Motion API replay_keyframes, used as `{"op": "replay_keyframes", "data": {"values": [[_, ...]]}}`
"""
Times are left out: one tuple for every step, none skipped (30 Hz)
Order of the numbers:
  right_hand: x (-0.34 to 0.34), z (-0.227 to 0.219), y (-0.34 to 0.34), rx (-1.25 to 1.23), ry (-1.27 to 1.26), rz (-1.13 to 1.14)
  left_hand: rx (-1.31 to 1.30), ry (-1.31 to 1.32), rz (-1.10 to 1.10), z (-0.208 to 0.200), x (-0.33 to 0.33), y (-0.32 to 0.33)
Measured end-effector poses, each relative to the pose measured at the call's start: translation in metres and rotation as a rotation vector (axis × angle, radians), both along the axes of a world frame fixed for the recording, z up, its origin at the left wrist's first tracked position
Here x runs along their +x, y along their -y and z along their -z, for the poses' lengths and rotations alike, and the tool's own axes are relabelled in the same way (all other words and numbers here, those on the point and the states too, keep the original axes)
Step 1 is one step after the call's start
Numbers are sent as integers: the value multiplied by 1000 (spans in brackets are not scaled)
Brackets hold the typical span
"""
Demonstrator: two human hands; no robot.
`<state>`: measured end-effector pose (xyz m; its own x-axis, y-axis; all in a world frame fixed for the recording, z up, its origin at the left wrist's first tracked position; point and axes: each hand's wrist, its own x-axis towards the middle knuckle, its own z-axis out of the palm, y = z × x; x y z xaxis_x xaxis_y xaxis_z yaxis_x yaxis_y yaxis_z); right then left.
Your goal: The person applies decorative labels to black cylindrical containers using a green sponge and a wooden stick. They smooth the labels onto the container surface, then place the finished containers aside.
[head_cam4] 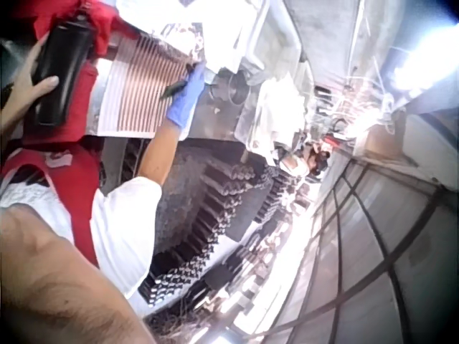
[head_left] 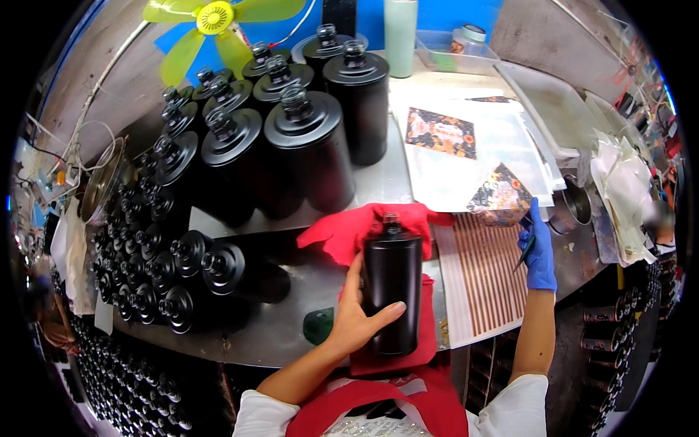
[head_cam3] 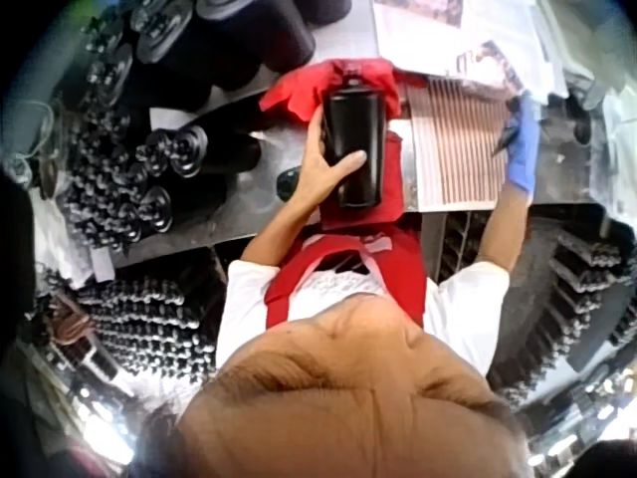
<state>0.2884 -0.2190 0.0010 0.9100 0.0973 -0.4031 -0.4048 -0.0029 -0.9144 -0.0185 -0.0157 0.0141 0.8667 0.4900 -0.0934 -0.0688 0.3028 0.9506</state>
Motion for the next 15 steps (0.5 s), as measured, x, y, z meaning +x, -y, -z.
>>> {"op": "replay_keyframes", "data": {"values": [[4,7,-8,17,37,9,-20,22,-3,5,-1,-1],[8,11,-14,29,79,22,-46,49,-3,8,-1,-2],[11,14,-16,49,132,-3,-97,51,30,8,-1,-5],[11,16,-16,17,137,-12,-158,59,37,12,-4,-6],[11,14,-14,-17,150,-20,-221,75,46,17,-4,-8],[11,14,-12,-51,163,-27,-284,92,57,20,-4,-9],[10,15,-8,-69,185,-41,-324,105,50,19,-5,-8],[7,11,-5,-72,179,-59,-341,112,53,19,-5,-8],[4,6,-2,-75,172,-76,-358,118,56,19,-5,-8],[1,2,1,-77,166,-93,-375,124,59,19,-5,-8],[2,3,6,-108,216,-113,-408,110,77,15,-5,-10],[1,1,12,-232,346,-89,-440,95,95,10,-6,-12],[-1,-5,20,-356,476,-65,-473,81,112,7,-6,-13],[-7,-13,22,-475,604,-41,-348,66,83,7,-7,-10],[-15,-17,22,-591,822,-2,-228,51,51,8,-6,-6]]}}
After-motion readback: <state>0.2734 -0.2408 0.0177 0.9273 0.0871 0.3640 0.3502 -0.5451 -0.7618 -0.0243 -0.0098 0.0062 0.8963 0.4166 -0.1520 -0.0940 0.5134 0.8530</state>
